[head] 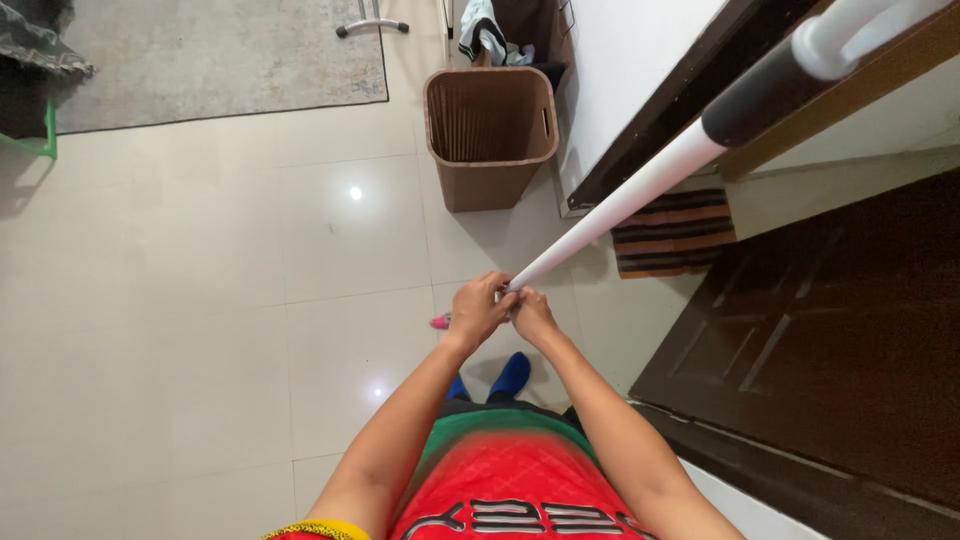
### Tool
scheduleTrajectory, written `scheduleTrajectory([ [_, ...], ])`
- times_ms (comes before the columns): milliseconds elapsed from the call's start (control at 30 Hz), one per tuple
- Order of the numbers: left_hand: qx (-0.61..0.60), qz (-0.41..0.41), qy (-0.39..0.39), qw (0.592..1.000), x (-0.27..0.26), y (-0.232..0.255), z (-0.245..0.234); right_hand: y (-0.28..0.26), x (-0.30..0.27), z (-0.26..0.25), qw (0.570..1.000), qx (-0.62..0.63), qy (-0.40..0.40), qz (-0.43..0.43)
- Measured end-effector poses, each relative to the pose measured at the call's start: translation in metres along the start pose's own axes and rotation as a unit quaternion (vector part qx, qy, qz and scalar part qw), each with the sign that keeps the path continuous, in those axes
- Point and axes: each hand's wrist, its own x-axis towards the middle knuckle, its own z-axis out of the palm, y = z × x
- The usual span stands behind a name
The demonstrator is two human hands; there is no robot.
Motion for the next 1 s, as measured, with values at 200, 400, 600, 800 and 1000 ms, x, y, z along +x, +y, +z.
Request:
scheduleTrajectory([
  [200,-0.007,0.021,0.002,1.000,-0.005,-0.013,0.005,-0.010,0.000,-0.001,0.998,-0.050,-0.016,0.040],
  [400,0.041,0.033,0.066,0.996,-0.002,-0.038,0.012,-0.020,0.016,-0.005,0.992,-0.107,-0.062,-0.007],
  [600,0.041,0.003,0.073,0.996,-0.008,-0.030,-0.010,-0.026,0.006,-0.011,0.995,-0.039,-0.096,-0.014],
  [800,0.042,-0.010,0.078,0.996,-0.006,-0.026,-0.011,-0.036,0.019,0.001,0.995,-0.029,-0.093,-0.009],
  [1000,0.045,0.020,0.056,0.997,-0.007,-0.030,-0.007,-0.041,0.008,0.006,0.993,-0.100,-0.035,-0.041],
])
